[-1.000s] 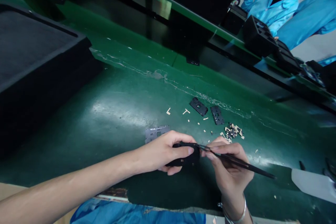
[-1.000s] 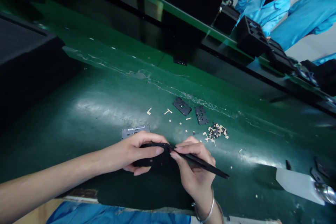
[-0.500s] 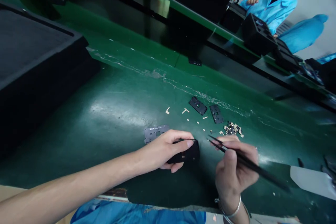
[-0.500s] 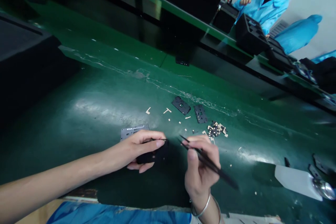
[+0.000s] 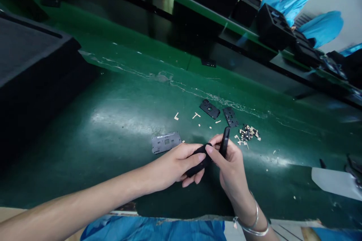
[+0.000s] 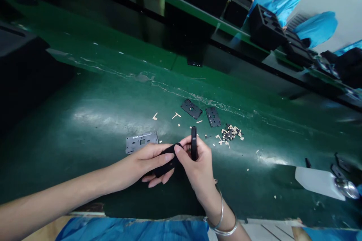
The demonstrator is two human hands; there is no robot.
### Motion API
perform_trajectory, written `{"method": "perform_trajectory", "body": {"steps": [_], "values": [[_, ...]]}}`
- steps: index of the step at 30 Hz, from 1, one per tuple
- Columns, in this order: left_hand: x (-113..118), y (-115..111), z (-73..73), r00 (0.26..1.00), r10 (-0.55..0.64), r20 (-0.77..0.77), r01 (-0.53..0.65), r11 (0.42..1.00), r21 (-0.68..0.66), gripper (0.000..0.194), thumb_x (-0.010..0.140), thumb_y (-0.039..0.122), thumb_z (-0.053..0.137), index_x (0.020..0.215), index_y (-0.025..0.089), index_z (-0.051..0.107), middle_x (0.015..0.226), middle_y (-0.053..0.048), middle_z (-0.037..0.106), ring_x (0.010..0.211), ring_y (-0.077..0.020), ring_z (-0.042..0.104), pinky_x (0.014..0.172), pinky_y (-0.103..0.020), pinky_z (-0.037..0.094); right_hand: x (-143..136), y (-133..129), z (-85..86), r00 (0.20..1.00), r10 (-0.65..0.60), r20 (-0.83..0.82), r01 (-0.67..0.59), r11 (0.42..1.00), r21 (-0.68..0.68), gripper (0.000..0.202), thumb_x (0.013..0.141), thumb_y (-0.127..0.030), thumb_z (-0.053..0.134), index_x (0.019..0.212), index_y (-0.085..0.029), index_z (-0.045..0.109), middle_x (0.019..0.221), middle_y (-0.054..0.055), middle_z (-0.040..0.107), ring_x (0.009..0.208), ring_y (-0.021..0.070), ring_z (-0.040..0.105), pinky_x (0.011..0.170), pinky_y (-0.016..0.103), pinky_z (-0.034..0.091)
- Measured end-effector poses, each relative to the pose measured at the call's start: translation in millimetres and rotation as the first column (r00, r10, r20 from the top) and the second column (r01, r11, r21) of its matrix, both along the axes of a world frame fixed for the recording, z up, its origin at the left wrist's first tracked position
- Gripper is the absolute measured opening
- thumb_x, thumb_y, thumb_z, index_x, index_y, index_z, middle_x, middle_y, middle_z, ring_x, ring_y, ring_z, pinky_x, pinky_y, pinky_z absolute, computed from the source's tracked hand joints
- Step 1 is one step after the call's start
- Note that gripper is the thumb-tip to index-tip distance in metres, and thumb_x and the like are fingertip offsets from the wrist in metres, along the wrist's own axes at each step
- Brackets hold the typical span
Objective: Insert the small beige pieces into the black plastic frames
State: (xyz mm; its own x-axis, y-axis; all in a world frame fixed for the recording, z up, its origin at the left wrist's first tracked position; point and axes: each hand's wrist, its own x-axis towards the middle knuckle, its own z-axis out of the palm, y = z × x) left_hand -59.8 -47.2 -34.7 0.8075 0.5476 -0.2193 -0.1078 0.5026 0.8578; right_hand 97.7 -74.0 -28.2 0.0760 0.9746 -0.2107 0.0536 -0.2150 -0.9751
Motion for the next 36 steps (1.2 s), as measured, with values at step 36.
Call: {"method": "perform_trajectory", "body": {"steps": [36], "values": [[7.0,105.7,-1.2,0.802,0.511,-0.309,-0.306,0.796,0.523,0.018,0.085,0.024,0.047,0.100,0.015,0.044,0.054,0.002,0.058,0.033,-0.0078,0.047,0.035,-0.015,0.031,74.3,13.3,13.2,0.775,-0.285,0.564,0.169,0.953,0.251,0.029,0.077,-0.037,0.060,0.099,-0.018,0.059,0.066,-0.001,0.053,0.055,0.0108,0.050,0.055,0.021,0.046]]}}
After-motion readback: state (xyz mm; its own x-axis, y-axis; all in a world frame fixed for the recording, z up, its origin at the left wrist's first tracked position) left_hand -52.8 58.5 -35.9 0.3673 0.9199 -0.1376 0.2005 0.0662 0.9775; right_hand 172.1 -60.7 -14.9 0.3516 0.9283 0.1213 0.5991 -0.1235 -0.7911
